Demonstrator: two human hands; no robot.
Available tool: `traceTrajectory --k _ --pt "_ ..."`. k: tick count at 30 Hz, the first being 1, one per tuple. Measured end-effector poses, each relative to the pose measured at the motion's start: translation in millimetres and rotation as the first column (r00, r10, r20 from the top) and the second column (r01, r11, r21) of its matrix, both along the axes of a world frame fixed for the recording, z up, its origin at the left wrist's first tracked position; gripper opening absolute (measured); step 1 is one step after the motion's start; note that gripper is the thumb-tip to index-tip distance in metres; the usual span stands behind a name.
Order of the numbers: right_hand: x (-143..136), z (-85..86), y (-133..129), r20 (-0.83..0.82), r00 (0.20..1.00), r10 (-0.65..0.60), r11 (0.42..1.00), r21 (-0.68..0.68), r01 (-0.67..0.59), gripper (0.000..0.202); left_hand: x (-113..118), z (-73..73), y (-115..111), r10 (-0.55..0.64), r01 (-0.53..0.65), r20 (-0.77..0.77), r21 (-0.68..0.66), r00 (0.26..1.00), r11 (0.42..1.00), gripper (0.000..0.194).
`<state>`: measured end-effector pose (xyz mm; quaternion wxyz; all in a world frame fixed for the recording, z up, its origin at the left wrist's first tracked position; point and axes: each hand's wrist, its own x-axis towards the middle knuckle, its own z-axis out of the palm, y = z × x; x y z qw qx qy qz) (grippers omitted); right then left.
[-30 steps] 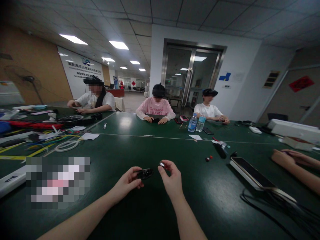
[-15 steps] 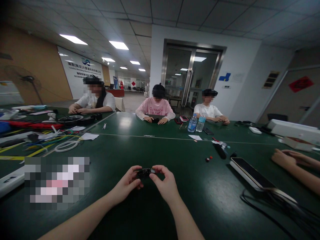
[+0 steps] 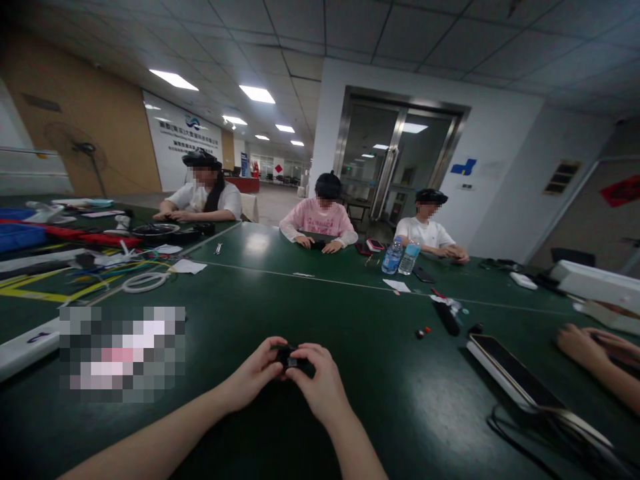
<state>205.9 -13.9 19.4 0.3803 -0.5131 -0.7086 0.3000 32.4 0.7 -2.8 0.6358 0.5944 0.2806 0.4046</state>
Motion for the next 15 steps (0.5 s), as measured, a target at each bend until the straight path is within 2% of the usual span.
traceTrajectory --k 8,15 --pt "1.5 7.6 -2.0 0.072 0.997 0.022 1.000 0.002 -0.022 0.014 0.3 -1.6 0.4 0.018 -0.019 -0.013 -0.032 1.000 0.999 0.031" --pt "1.7 7.0 -3.2 0.099 0.994 0.037 0.999 0.003 -0.038 0.017 2.3 5.7 -2.3 0.008 -0.009 -0.030 -0.051 1.000 0.999 0.030"
